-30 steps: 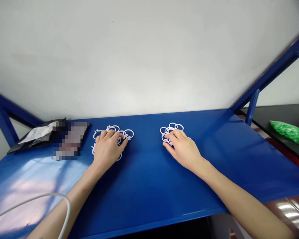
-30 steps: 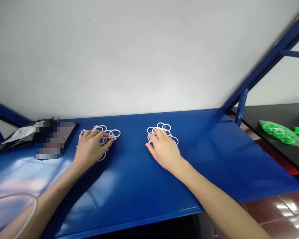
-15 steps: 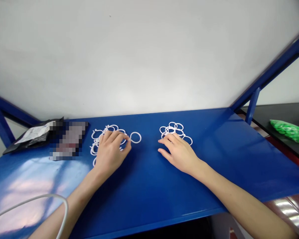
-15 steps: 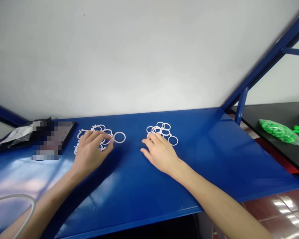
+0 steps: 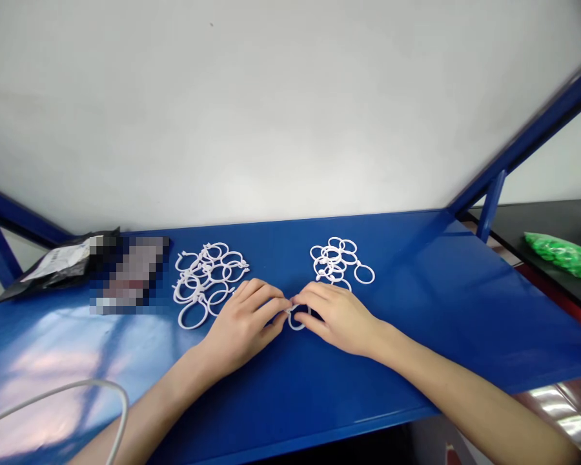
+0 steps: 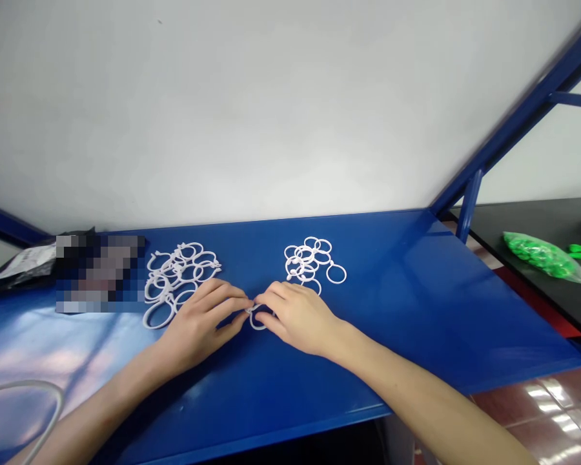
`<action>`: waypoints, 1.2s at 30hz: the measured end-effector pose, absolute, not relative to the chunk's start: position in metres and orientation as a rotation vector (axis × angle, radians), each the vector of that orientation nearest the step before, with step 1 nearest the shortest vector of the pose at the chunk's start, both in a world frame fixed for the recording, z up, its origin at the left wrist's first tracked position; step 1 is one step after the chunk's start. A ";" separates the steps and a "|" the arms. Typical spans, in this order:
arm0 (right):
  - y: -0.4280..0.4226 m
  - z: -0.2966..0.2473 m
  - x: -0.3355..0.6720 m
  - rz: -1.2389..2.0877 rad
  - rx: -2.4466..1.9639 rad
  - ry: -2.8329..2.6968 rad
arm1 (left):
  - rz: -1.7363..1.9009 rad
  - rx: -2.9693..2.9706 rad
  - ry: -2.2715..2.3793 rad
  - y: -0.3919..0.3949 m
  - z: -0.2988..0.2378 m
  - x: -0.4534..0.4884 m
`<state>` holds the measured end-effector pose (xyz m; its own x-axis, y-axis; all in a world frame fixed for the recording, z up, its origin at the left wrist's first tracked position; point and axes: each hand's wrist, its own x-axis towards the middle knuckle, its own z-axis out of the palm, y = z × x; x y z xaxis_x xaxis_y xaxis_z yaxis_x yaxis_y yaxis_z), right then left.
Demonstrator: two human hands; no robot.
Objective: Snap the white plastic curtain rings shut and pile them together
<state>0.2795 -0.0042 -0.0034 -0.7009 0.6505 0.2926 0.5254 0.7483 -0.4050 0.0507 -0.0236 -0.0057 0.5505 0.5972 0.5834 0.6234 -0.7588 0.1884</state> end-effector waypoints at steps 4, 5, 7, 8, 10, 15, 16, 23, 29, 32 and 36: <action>-0.004 -0.006 0.279 0.497 -0.883 -2.416 | -1.060 -2.796 -1.173 -0.025 -0.008 0.050; -0.005 -0.007 0.279 0.523 -0.889 -2.368 | -1.112 -2.812 -1.249 -0.026 -0.007 0.050; -0.006 -0.006 0.278 0.568 -0.913 -2.275 | -1.230 -2.832 -1.464 -0.028 -0.006 0.052; -0.006 -0.006 0.277 0.590 -0.926 -2.239 | -1.281 -2.836 -1.579 -0.029 -0.005 0.054; -0.007 -0.005 0.276 0.633 -0.946 -2.193 | -1.363 -2.845 -1.760 -0.030 -0.004 0.056; -0.009 -0.002 0.275 0.747 -0.972 -2.174 | -1.570 -2.848 -2.018 -0.029 -0.007 0.061; -0.009 -0.001 0.275 0.764 -0.974 -2.176 | -1.614 -2.831 -2.059 -0.029 -0.008 0.061; -0.012 0.000 0.273 0.821 -0.977 -2.176 | -1.833 -2.743 -2.161 -0.031 -0.016 0.061; -0.014 0.003 0.275 0.883 -0.933 -2.212 | -2.058 -2.747 -1.889 -0.034 -0.015 0.066; -0.016 0.004 0.277 0.867 -0.877 -2.240 | -2.049 -2.778 -1.714 -0.037 -0.012 0.068; -0.018 0.002 0.280 0.779 -0.811 -2.300 | -1.979 -2.808 -1.575 -0.040 -0.011 0.069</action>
